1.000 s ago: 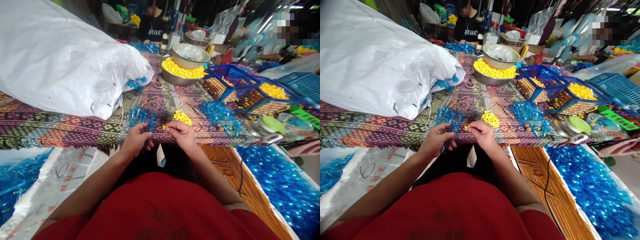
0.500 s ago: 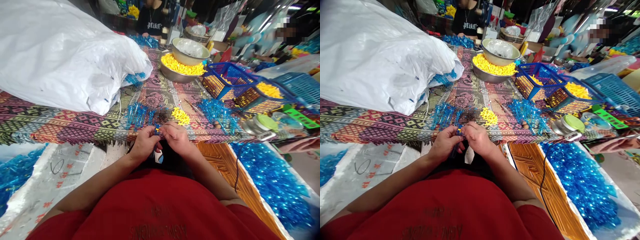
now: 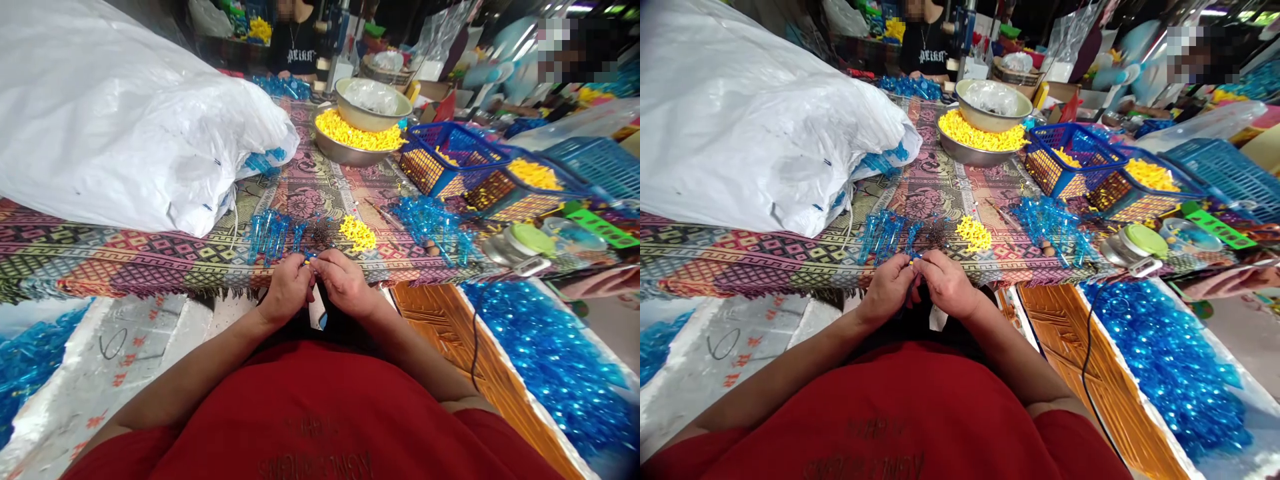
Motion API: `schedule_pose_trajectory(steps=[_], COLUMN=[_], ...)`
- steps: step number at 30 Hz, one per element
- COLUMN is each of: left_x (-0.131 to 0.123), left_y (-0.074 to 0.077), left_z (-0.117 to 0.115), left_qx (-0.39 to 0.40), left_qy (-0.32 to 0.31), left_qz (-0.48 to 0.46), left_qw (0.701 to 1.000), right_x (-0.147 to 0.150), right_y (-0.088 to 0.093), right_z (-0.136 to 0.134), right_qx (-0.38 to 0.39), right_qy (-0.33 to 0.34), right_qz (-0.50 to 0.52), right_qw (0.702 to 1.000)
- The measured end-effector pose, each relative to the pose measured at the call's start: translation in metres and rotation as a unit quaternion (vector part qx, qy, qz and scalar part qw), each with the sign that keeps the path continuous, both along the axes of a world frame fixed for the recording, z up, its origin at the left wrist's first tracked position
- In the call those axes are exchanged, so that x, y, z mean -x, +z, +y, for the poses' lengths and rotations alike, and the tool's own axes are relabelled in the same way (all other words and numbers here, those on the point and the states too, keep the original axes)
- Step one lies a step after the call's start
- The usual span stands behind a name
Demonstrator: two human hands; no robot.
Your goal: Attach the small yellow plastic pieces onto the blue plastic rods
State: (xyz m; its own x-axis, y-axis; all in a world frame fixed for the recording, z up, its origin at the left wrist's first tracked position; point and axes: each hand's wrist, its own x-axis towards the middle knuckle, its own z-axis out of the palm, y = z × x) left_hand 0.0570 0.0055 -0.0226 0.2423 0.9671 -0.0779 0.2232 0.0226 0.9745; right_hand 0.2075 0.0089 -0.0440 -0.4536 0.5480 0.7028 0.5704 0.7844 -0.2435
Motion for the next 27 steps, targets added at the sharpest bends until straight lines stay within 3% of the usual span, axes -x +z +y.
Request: schedule_pose_trajectory(steps=[3,7,9,12,16,20,24,27], left_x=[0.002,0.009,0.011,0.011,0.008,0.007,0.006,0.007], left_y=[-0.004,-0.008,-0.009,-0.011,-0.013,-0.012,-0.012,-0.013], left_z=[0.002,0.010,0.015,0.019,0.021,0.021,0.021,0.021], left_qx=[0.026,0.055,0.055,0.048,0.050,0.059,0.059,0.058], left_qy=[0.005,0.026,0.031,0.038,0.050,0.050,0.047,0.043], left_qz=[-0.015,-0.069,-0.095,-0.109,-0.108,-0.105,-0.104,-0.109], left_qw=[1.000,0.996,0.993,0.992,0.992,0.992,0.992,0.991], right_x=[-0.006,-0.039,-0.056,-0.066,-0.052,-0.036,-0.031,-0.034], right_y=[-0.001,-0.003,-0.005,-0.007,-0.005,-0.004,-0.007,-0.011], right_z=[0.005,0.026,0.037,0.046,0.047,0.052,0.060,0.063], right_qx=[0.050,0.117,0.160,0.208,0.208,0.157,0.133,0.139], right_qy=[-0.004,-0.141,-0.186,-0.192,-0.221,-0.243,-0.234,-0.206], right_qz=[0.031,0.114,0.073,-0.017,-0.128,-0.212,-0.235,-0.196], right_qw=[0.998,0.976,0.967,0.959,0.944,0.934,0.934,0.949])
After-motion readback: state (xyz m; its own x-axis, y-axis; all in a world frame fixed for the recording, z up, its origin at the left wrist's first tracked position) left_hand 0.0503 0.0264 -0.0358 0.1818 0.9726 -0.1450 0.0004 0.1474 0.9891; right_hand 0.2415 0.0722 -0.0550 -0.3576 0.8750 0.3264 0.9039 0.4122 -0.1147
